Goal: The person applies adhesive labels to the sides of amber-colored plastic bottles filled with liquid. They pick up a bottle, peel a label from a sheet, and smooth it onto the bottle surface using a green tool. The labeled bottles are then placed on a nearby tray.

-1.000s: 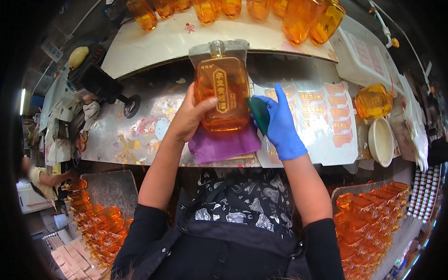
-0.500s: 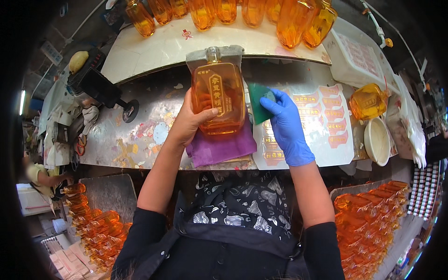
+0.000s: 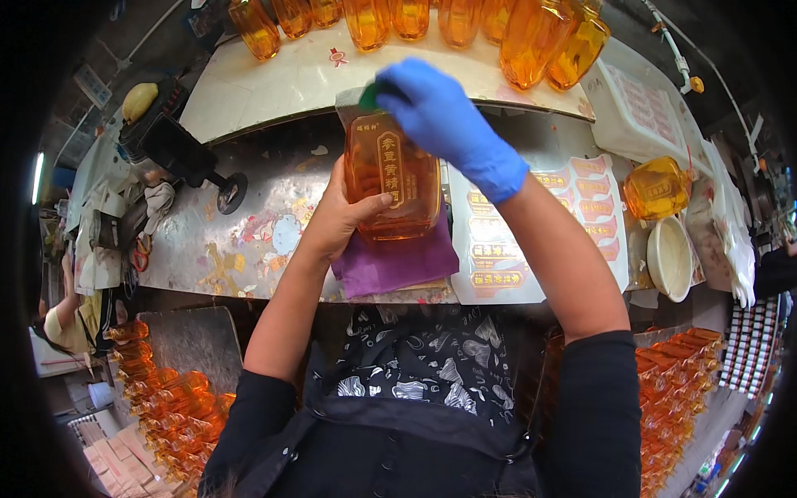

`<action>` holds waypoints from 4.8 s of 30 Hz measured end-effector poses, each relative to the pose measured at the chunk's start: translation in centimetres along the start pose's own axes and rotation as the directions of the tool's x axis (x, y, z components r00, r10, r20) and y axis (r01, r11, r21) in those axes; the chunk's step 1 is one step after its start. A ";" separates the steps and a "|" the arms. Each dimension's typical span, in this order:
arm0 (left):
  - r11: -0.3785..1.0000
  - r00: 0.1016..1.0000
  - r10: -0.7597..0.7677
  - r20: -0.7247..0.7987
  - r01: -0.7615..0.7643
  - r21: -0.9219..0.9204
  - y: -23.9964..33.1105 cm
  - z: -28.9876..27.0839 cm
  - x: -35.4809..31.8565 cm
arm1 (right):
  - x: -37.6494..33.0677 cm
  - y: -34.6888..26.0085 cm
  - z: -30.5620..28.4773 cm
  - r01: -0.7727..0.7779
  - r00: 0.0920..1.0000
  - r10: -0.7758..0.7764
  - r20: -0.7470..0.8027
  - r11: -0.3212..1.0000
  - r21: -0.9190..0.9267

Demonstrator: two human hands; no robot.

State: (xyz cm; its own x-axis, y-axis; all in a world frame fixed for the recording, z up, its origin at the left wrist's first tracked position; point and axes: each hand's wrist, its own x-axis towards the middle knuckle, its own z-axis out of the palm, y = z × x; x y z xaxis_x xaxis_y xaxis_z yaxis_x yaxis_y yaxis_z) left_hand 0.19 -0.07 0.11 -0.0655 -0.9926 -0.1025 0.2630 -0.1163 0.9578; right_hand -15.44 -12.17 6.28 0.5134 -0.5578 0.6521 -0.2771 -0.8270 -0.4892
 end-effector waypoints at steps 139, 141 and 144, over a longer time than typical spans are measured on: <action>0.963 0.973 0.090 -0.212 -0.031 0.267 0.0 -0.6 4.1 | -36.7 -5.9 -14.8 -0.680 0.716 0.654 -0.244 0.575 -0.455; 0.964 0.972 0.098 -0.211 -0.040 0.265 0.1 -0.5 4.3 | -35.8 -3.9 -14.9 -0.709 0.694 0.631 -0.347 0.515 -0.481; 0.966 0.973 0.096 -0.211 -0.040 0.255 -0.1 -0.9 4.4 | -33.6 -0.5 -15.2 -0.697 0.661 0.664 -0.350 0.369 -0.614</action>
State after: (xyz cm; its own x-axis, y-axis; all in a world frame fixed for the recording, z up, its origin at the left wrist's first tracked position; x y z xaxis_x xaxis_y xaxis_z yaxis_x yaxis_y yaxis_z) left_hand 0.76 -4.46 -0.73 0.1651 -0.9842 -0.0644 0.0108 -0.0635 0.9979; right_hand -44.87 5.91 -6.59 -0.1295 -0.9423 0.3088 -0.9593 0.0402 -0.2794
